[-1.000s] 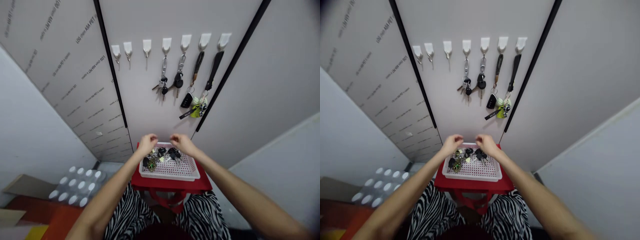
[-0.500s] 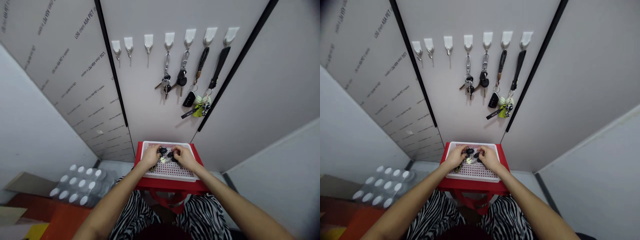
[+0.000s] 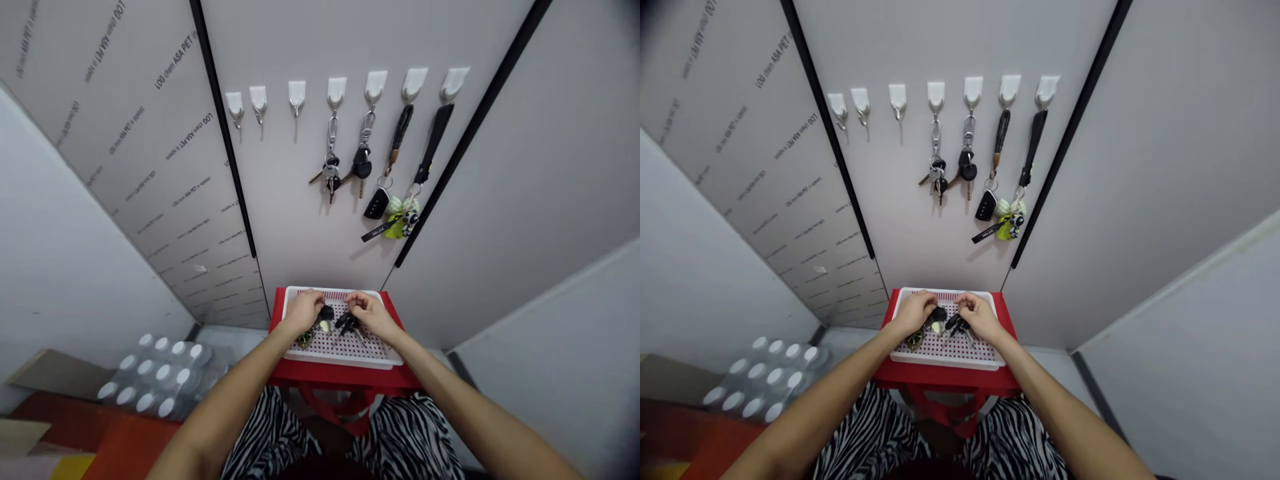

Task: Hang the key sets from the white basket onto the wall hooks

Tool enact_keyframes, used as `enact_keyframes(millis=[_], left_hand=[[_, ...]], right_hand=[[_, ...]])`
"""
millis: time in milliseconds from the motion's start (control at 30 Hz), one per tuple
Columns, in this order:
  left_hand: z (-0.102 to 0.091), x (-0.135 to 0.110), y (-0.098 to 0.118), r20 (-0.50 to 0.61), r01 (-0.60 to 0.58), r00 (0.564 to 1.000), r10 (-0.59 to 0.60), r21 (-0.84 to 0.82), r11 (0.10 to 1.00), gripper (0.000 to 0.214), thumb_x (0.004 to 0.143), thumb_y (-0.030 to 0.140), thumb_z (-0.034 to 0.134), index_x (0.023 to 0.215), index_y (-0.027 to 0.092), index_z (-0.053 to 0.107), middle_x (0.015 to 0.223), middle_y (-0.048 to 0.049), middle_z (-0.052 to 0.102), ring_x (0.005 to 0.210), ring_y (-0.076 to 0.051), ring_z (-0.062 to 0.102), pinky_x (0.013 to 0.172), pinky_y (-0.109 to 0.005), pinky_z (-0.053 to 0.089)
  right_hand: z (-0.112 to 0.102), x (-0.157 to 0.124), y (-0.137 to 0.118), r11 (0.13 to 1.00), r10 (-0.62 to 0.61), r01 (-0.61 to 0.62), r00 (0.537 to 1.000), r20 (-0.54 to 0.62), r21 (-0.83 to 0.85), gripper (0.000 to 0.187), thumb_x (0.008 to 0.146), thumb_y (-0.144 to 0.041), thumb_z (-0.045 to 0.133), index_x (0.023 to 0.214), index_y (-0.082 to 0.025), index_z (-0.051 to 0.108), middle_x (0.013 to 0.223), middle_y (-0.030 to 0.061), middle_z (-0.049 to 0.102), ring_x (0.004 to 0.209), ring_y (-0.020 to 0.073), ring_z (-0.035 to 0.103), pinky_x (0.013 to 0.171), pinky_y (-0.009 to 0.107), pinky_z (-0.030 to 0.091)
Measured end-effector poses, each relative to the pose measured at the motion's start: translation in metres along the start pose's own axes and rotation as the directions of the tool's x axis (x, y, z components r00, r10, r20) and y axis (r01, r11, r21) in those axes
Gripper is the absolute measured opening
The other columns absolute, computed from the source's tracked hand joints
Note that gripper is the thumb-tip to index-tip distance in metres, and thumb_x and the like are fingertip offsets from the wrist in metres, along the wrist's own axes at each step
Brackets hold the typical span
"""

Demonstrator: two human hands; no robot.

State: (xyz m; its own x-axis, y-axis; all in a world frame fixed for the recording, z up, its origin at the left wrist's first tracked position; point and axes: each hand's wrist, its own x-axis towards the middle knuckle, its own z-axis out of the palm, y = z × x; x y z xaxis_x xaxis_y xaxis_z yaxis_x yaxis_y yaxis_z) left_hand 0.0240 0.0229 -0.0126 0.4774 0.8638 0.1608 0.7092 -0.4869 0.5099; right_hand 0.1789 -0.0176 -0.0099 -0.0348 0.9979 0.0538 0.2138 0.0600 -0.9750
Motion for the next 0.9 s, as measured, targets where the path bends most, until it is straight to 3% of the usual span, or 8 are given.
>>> enact_keyframes(millis=[67, 167, 267, 400, 533, 667, 767, 900], left_hand=[[-0.003, 0.000, 0.000, -0.066, -0.053, 0.997, 0.047, -0.083, 0.995, 0.014, 0.066, 0.017, 0.039, 0.071, 0.018, 0.052, 0.075, -0.0007, 0.053, 0.070, -0.010, 0.046, 0.064, -0.020, 0.034], [-0.013, 0.004, 0.002, -0.107, -0.071, 0.993, 0.046, -0.248, 0.966, 0.011, 0.064, 0.018, 0.041, 0.068, 0.016, 0.051, 0.067, 0.0006, 0.051, 0.063, -0.008, 0.045, 0.060, -0.019, 0.034], [-0.025, 0.010, 0.006, -0.051, -0.022, 0.999, 0.000, -0.448, 0.894, 0.009, 0.062, 0.017, 0.042, 0.064, 0.014, 0.050, 0.058, 0.0025, 0.048, 0.054, -0.006, 0.042, 0.053, -0.017, 0.034], [-0.039, 0.015, 0.013, 0.036, 0.069, 0.998, -0.060, -0.652, 0.755, 0.007, 0.061, 0.017, 0.044, 0.061, 0.012, 0.048, 0.050, 0.0043, 0.044, 0.046, -0.004, 0.038, 0.046, -0.016, 0.031], [-0.053, 0.016, 0.019, 0.085, 0.106, 0.994, -0.065, -0.726, 0.679, 0.007, 0.058, 0.017, 0.047, 0.061, 0.011, 0.050, 0.048, 0.0047, 0.044, 0.043, -0.004, 0.037, 0.045, -0.016, 0.030], [-0.068, 0.018, 0.019, 0.038, 0.089, 0.995, -0.091, -0.741, 0.665, 0.008, 0.057, 0.016, 0.049, 0.061, 0.010, 0.052, 0.049, 0.0039, 0.046, 0.044, -0.004, 0.038, 0.047, -0.017, 0.032], [-0.078, 0.019, 0.015, -0.068, 0.013, 0.993, -0.097, -0.753, 0.658, 0.014, 0.058, 0.019, 0.049, 0.066, 0.010, 0.054, 0.056, 0.0013, 0.051, 0.052, -0.006, 0.042, 0.054, -0.019, 0.035], [-0.091, 0.023, 0.011, -0.148, -0.123, 0.989, 0.007, -0.795, 0.594, 0.023, 0.060, 0.023, 0.048, 0.077, 0.009, 0.055, 0.068, -0.0022, 0.055, 0.062, -0.008, 0.046, 0.062, -0.020, 0.035]], right_hand=[[-0.004, 0.001, -0.002, 1.000, -0.014, 0.015, 1.000, -0.023, 0.019, 0.012, 0.057, -0.022, 0.044, 0.068, -0.017, 0.044, 0.048, -0.0076, 0.037, 0.043, 0.0048, 0.033, 0.044, 0.018, 0.026], [-0.010, 0.004, -0.005, 1.000, 0.015, -0.015, 0.999, 0.031, -0.014, 0.011, 0.058, -0.022, 0.045, 0.067, -0.016, 0.045, 0.049, -0.0069, 0.039, 0.044, 0.0048, 0.035, 0.044, 0.018, 0.027], [-0.010, 0.007, -0.010, 0.994, 0.042, -0.036, 0.998, 0.057, -0.106, 0.013, 0.059, -0.022, 0.046, 0.068, -0.015, 0.048, 0.051, -0.0051, 0.044, 0.046, 0.0059, 0.039, 0.047, 0.019, 0.031], [0.001, 0.012, -0.029, 0.989, -0.066, 0.068, 0.998, 0.017, -0.130, 0.024, 0.060, -0.027, 0.048, 0.080, -0.015, 0.050, 0.069, 0.0002, 0.054, 0.063, 0.0098, 0.048, 0.061, 0.023, 0.036], [0.014, 0.021, -0.049, 0.979, -0.151, 0.153, 0.988, 0.025, -0.134, 0.020, 0.061, -0.028, 0.047, 0.074, -0.014, 0.053, 0.068, 0.0007, 0.055, 0.063, 0.0099, 0.048, 0.062, 0.022, 0.036], [0.020, 0.032, -0.061, 0.972, -0.183, 0.186, 0.982, 0.034, -0.142, 0.015, 0.062, -0.027, 0.046, 0.063, -0.014, 0.051, 0.055, -0.0024, 0.050, 0.051, 0.0075, 0.044, 0.053, 0.020, 0.035], [0.022, 0.041, -0.076, 0.961, -0.216, 0.219, 0.976, 0.037, -0.167, 0.015, 0.062, -0.027, 0.044, 0.059, -0.013, 0.049, 0.048, -0.0040, 0.045, 0.045, 0.0063, 0.040, 0.047, 0.019, 0.033], [0.025, 0.058, -0.108, 0.954, -0.261, 0.255, 0.965, -0.014, -0.160, 0.015, 0.063, -0.027, 0.042, 0.058, -0.013, 0.047, 0.044, -0.0041, 0.044, 0.042, 0.0060, 0.040, 0.045, 0.019, 0.033]])
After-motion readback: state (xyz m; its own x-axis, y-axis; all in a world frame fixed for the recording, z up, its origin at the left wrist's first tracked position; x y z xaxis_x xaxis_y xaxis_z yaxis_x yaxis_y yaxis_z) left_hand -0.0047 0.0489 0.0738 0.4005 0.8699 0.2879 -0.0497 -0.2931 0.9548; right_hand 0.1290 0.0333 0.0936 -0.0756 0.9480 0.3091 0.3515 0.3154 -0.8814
